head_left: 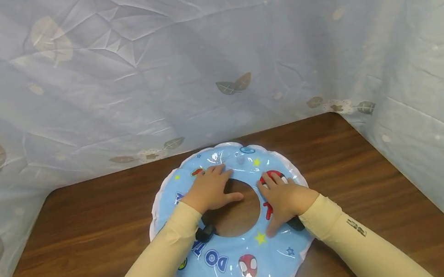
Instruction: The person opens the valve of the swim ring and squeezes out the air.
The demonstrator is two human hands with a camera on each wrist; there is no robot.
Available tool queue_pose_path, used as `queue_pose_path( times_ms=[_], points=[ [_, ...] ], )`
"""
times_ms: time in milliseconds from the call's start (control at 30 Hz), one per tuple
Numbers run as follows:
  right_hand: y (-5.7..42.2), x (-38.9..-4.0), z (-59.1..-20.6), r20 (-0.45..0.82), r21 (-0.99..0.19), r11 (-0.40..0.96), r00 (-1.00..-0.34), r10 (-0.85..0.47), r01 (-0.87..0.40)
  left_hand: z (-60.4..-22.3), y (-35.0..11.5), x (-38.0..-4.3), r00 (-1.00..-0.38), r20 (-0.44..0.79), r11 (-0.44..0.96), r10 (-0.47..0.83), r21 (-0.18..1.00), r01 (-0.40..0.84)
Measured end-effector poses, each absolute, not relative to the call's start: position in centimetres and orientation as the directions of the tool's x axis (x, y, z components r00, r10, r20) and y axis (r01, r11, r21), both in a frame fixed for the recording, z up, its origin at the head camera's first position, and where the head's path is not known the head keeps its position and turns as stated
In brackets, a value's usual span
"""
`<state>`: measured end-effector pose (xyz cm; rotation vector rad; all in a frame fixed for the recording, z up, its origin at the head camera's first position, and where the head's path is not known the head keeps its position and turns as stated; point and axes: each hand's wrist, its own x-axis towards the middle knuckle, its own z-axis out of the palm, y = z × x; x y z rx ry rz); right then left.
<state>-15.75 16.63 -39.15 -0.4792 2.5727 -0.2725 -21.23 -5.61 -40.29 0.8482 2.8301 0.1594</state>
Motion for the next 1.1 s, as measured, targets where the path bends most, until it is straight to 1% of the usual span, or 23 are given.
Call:
queue_pose_path(
  times_ms=[67,200,333,433,533,600,667,767,900,1000,1100],
  points=[
    [16.7,-15.7,-39.1,-0.439,-0.28,0.916,-0.811,-0.388,-0.286,-40.5,-5.7,-21.5,-0.819,-0.173,0.835,0.548,0.178,0.521],
    [16.8,-15.8,-38.7,-0.444,-0.295,0.911,-0.802,-0.399,-0.289,-40.9,-6.6,-22.1,-0.817,-0.196,0.83,0.543,0.274,0.486],
    [17.4,-16.3,-38.1,-0.45,-0.342,0.897,-0.789,-0.419,-0.281,-40.9,-8.1,-22.7,-0.83,-0.175,0.821,0.53,0.351,0.45],
    [18.4,-16.9,-37.8,-0.41,-0.372,0.879,-0.796,-0.445,-0.299,-40.8,-9.1,-22.8,-0.839,-0.157,0.818,0.521,0.374,0.438],
    [19.3,-17.7,-38.0,-0.341,-0.379,0.867,-0.822,-0.457,-0.325,-41.0,-9.6,-22.8,-0.842,-0.161,0.824,0.514,0.366,0.433],
    [19.7,-18.1,-38.3,-0.323,-0.385,0.868,-0.835,-0.446,-0.315,-41.2,-9.6,-22.8,-0.845,-0.173,0.833,0.506,0.353,0.426],
    [20.0,-18.3,-38.7,-0.336,-0.391,0.871,-0.835,-0.436,-0.297,-41.2,-9.3,-22.8,-0.848,-0.18,0.841,0.498,0.338,0.422],
    [20.2,-18.4,-39.1,-0.385,-0.398,0.88,-0.823,-0.417,-0.26,-41.0,-8.3,-22.8,-0.847,-0.159,0.84,0.508,0.307,0.447],
    [20.2,-18.5,-39.1,-0.405,-0.399,0.882,-0.815,-0.414,-0.25,-40.8,-6.4,-23.3,-0.84,-0.127,0.835,0.527,0.261,0.484],
    [20.2,-18.6,-39.0,-0.402,-0.396,0.881,-0.814,-0.42,-0.259,-41.0,-5.1,-23.9,-0.844,-0.138,0.844,0.518,0.244,0.478],
    [20.0,-18.6,-39.0,-0.4,-0.384,0.882,-0.811,-0.426,-0.273,-41.2,-4.3,-24.5,-0.847,-0.177,0.858,0.501,0.229,0.459]
  ],
)
